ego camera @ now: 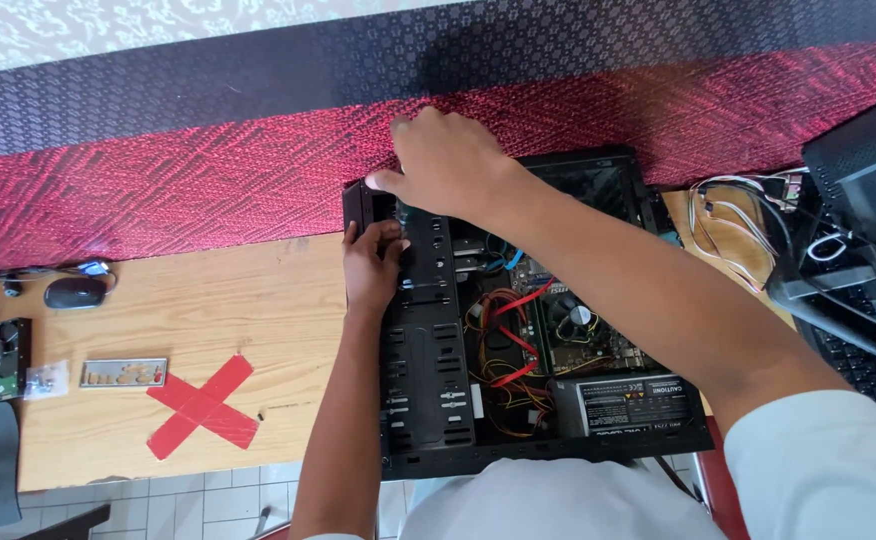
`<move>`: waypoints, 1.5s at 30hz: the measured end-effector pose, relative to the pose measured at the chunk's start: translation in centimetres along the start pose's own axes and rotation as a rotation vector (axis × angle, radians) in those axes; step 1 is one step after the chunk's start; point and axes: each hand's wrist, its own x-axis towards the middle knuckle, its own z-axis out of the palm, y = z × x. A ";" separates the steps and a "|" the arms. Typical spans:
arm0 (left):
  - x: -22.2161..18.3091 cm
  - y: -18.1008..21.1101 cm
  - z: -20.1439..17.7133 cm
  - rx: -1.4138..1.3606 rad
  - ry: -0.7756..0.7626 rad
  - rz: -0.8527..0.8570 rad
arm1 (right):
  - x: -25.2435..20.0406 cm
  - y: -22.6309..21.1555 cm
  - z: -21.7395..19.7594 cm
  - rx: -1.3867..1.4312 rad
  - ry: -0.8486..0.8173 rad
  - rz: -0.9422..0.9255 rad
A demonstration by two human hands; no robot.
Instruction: Fastening screws and managing internal components inside a computer case to finalize assembly.
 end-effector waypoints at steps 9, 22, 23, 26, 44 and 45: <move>-0.3 -1.6 0.9 0.064 -0.027 0.066 | -0.3 -0.4 -0.7 0.200 -0.045 -0.262; 0.1 0.2 0.1 0.058 0.010 0.014 | 1.0 1.1 3.1 0.195 0.025 -0.154; 0.1 0.7 -0.1 0.095 0.035 0.023 | 1.0 1.0 3.0 0.229 0.041 -0.170; -0.1 4.6 -0.9 0.405 -0.011 -0.009 | 0.7 1.3 3.3 0.247 0.078 -0.195; -0.2 1.9 0.0 0.501 0.044 0.080 | -11.7 8.7 -11.3 0.922 0.614 0.098; -0.2 2.7 -0.3 0.495 0.037 0.089 | -12.7 10.8 -10.8 0.917 0.622 0.108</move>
